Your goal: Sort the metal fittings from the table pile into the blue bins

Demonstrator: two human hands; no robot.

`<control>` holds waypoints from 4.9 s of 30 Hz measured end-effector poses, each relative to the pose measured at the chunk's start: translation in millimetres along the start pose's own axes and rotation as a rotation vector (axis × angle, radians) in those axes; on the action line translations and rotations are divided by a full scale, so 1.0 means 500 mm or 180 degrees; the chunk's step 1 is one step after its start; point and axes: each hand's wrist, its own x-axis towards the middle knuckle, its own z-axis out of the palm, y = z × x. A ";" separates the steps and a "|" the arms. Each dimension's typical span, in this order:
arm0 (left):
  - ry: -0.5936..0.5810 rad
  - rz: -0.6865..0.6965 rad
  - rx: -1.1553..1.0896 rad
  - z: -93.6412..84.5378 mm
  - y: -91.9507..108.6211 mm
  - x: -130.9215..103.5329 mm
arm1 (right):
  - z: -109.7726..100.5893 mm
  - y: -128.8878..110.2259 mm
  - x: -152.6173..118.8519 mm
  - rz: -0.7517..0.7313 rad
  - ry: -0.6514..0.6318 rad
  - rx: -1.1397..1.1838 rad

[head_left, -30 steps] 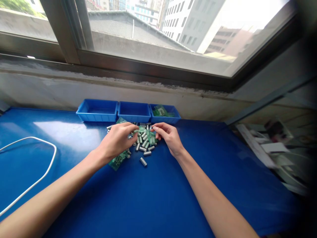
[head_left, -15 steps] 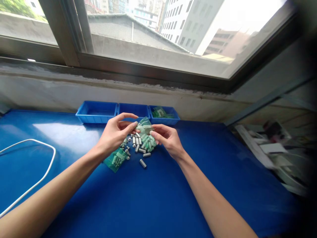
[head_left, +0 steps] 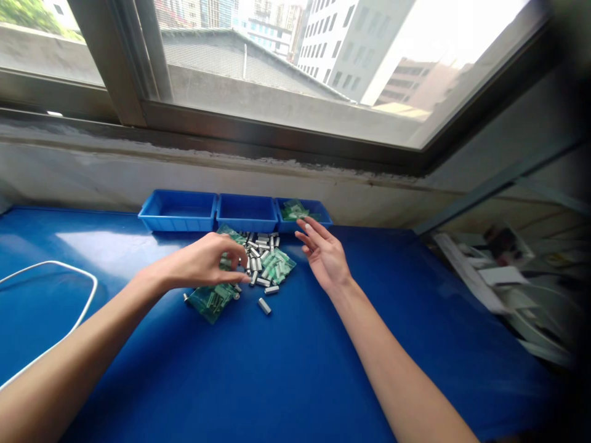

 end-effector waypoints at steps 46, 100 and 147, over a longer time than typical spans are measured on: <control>0.1329 -0.0733 -0.1995 0.053 0.040 0.027 | 0.036 0.005 -0.059 -0.0312 -0.1607 -0.1439; 0.0696 0.0377 0.1111 0.106 0.013 0.025 | -0.010 0.024 -0.011 -0.0860 -0.1104 -0.2378; 0.0995 -0.0554 0.1850 0.075 -0.014 0.016 | 0.020 0.026 -0.001 -0.0374 -0.0101 0.0047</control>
